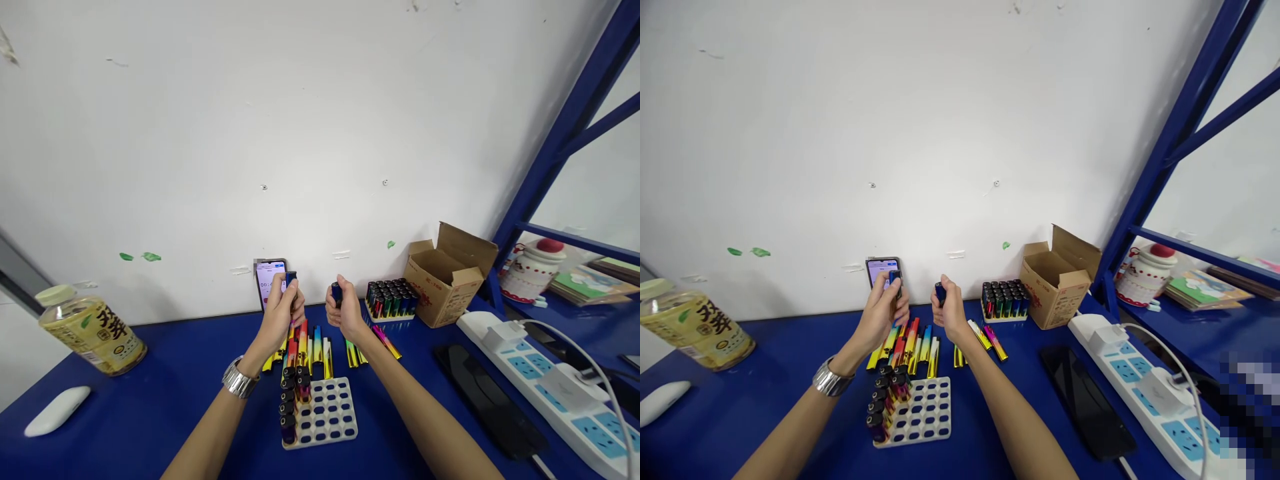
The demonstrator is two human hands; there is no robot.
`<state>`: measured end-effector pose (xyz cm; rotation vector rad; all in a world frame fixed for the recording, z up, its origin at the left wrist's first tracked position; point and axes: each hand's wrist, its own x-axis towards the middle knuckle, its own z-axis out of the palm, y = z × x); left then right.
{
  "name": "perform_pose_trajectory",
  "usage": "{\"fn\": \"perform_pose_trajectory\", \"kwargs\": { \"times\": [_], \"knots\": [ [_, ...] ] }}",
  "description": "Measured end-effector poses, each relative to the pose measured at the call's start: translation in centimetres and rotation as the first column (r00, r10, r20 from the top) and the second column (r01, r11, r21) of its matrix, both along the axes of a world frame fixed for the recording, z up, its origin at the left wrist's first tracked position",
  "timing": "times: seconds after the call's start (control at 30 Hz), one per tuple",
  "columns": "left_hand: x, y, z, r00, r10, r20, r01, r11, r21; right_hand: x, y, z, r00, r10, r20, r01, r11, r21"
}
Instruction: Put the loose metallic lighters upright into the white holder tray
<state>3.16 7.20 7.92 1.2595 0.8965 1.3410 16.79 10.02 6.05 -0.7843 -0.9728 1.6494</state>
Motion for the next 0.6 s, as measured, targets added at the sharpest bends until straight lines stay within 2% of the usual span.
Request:
{"fn": "perform_pose_trajectory", "kwargs": {
  "times": [0.2, 0.27, 0.4, 0.53, 0.6],
  "knots": [
    [0.4, -0.5, 0.1, 0.991, 0.120, -0.058, -0.123, 0.991, -0.048, -0.5, -0.4, 0.9, 0.988, -0.149, 0.037, 0.152, 0.983, -0.101],
    [0.3, -0.4, 0.0, 0.989, 0.130, -0.076, -0.135, 0.988, -0.070, -0.5, -0.7, 1.2, 0.989, -0.147, 0.029, 0.149, 0.982, -0.119],
    [0.4, -0.3, -0.3, 0.982, 0.144, -0.120, -0.156, 0.982, -0.102, -0.6, -1.2, 1.9, 0.998, -0.055, -0.012, 0.054, 0.991, -0.120],
    [0.8, -0.5, -0.1, 0.976, 0.181, -0.120, -0.192, 0.977, -0.088, -1.0, -1.5, 2.2, 0.984, -0.175, 0.023, 0.176, 0.973, -0.150],
    [1.0, -0.6, 0.0, 0.971, 0.191, -0.144, -0.203, 0.977, -0.072, -1.1, -1.5, 2.3, 0.984, -0.180, 0.001, 0.177, 0.971, -0.159]
  ]
}}
